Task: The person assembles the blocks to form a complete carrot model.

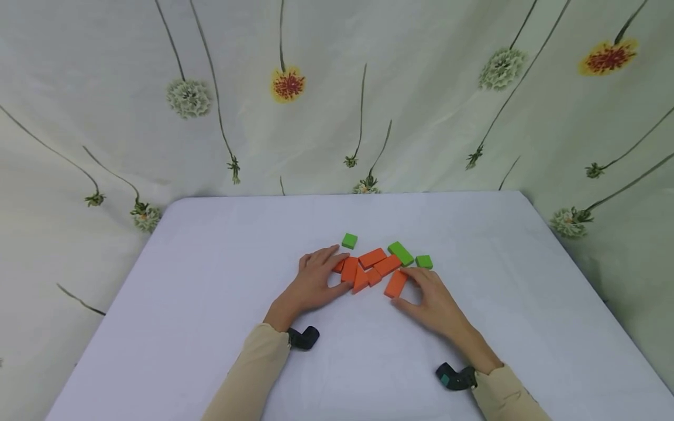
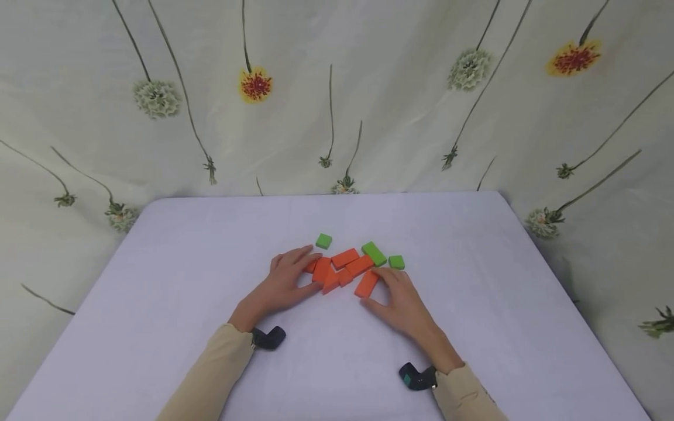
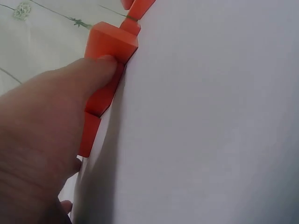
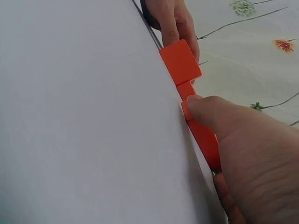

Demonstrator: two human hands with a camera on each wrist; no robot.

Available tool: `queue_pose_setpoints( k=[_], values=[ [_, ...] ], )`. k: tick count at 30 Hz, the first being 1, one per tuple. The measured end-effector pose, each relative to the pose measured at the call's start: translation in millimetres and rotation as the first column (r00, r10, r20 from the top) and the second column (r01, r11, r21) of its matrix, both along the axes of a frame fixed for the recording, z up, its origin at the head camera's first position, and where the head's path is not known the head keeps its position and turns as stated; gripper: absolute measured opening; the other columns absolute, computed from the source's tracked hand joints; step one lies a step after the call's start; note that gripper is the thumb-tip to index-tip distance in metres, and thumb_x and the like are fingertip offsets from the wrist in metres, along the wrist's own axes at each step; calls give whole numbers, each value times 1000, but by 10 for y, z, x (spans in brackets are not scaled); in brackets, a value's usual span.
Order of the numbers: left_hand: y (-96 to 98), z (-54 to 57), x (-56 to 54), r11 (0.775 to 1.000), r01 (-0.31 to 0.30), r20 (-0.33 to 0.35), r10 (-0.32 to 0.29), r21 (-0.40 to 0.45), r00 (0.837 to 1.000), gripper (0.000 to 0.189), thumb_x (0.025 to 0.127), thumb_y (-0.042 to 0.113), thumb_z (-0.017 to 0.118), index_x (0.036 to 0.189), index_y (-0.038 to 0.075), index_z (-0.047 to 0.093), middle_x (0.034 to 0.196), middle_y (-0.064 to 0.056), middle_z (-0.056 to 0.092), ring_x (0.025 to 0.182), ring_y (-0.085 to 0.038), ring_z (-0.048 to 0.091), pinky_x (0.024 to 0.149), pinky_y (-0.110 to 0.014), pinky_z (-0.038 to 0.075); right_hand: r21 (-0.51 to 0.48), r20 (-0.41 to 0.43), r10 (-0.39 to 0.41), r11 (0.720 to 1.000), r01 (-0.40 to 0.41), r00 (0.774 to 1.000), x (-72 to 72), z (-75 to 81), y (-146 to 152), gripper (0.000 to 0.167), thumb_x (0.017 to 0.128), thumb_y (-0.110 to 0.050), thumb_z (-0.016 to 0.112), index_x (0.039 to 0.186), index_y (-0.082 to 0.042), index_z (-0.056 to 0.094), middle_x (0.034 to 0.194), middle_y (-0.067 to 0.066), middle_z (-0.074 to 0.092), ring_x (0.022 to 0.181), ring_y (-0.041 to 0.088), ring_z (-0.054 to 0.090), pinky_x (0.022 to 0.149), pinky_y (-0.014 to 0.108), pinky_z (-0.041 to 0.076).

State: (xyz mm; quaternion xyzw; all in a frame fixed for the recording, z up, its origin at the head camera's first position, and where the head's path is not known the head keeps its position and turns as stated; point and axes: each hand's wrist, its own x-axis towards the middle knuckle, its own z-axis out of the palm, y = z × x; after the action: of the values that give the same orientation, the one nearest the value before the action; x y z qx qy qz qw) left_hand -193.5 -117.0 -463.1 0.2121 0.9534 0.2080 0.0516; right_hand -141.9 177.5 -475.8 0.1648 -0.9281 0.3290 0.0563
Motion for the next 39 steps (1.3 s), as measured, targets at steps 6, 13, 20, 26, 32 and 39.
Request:
queue_pose_setpoints(
  k=[6,13,20,26,32,39],
  values=[
    [9,-1,-47,995,-42,25,39,89,999,69,92,50,74,149,18,51,164,-8,36,152,-28,29,123,-57,19,-17,-16,-15,1000,15,1000,0,6,1,63,85,-30,85,139,-8,61,135,10,63,118,27,58,99,47,55],
    [-53,-8,-42,982,-49,7,48,183,999,66,90,46,77,143,12,57,153,-6,49,148,-27,35,121,-55,23,-27,-45,-27,999,25,999,-13,-21,2,60,85,-28,85,137,-7,63,134,11,65,116,27,61,97,47,56],
    [-120,-17,23,954,-52,21,48,295,999,62,86,44,82,136,14,61,145,-5,54,148,-27,36,123,-52,24,-74,-66,-35,997,30,997,-15,-55,12,59,84,-28,87,136,-9,64,129,8,67,109,22,66,92,42,60],
    [-146,11,74,939,-80,20,78,334,997,63,86,43,83,138,16,59,147,-6,54,148,-28,36,124,-53,24,-105,-70,-20,994,13,997,-11,-38,13,59,84,-24,87,136,-10,64,130,8,67,110,21,66,93,42,60],
    [-183,88,186,926,-93,-10,104,367,994,61,85,39,84,137,16,62,142,-5,59,141,-28,45,120,-55,35,-139,-57,1,990,-9,998,-24,-40,10,60,84,-23,87,138,-12,63,133,7,65,111,21,67,95,39,60],
    [-262,141,319,880,-98,-8,115,465,993,69,84,34,87,144,15,58,135,-1,63,121,-24,60,100,-48,56,-197,-68,50,978,-63,996,-4,-12,1,62,82,-16,89,138,-10,63,133,8,65,111,22,68,94,37,60]
  ],
)
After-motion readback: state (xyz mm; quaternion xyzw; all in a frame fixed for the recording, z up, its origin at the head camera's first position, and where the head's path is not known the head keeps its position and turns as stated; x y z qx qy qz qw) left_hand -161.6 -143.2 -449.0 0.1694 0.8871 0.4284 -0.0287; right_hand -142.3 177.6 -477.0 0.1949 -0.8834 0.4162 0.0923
